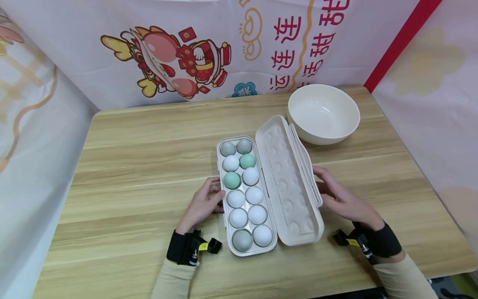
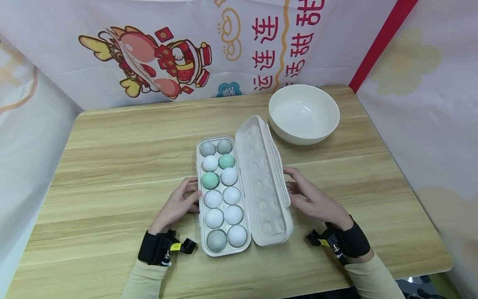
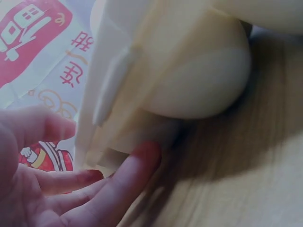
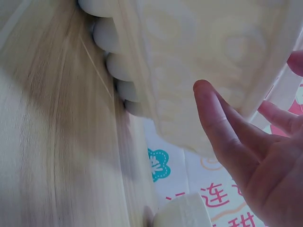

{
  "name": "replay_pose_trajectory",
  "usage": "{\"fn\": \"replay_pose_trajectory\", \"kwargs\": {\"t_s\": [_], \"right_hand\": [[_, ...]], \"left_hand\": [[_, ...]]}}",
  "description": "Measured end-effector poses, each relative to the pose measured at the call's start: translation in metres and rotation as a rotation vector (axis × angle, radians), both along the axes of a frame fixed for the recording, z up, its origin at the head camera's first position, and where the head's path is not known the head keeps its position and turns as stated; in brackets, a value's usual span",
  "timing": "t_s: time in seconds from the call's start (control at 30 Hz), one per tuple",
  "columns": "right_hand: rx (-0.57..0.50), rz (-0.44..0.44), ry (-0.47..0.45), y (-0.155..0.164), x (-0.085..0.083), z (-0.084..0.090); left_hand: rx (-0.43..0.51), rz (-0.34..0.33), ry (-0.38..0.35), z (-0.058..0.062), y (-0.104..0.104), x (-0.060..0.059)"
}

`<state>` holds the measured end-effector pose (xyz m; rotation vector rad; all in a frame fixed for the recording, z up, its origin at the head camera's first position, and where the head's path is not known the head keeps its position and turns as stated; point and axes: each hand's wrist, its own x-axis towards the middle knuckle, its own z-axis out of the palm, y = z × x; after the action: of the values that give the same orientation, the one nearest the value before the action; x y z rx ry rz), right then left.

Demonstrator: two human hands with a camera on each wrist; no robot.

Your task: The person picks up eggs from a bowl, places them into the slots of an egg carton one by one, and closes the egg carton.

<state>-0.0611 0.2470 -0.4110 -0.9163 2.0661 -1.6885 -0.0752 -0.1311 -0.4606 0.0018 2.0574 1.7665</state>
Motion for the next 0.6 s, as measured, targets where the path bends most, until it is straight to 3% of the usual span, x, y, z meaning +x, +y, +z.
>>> {"fn": "replay_pose_trajectory", "kwargs": {"t_s": [0.07,0.2,0.47,0.6], "right_hand": [[-0.007,-0.006,-0.007,-0.003,0.000,0.001],[-0.003,-0.011,0.013,-0.008,-0.001,0.005],[0.021,-0.025,0.171,-0.020,-0.003,0.011],[0.053,-0.021,0.182,-0.026,-0.004,0.016]], "left_hand": [[0.013,0.025,-0.006,0.002,-0.001,0.000],[0.020,0.015,-0.016,0.005,-0.003,0.000],[0.034,-0.017,-0.023,0.008,-0.006,0.003],[0.043,-0.022,-0.036,0.010,-0.006,0.004]]}}
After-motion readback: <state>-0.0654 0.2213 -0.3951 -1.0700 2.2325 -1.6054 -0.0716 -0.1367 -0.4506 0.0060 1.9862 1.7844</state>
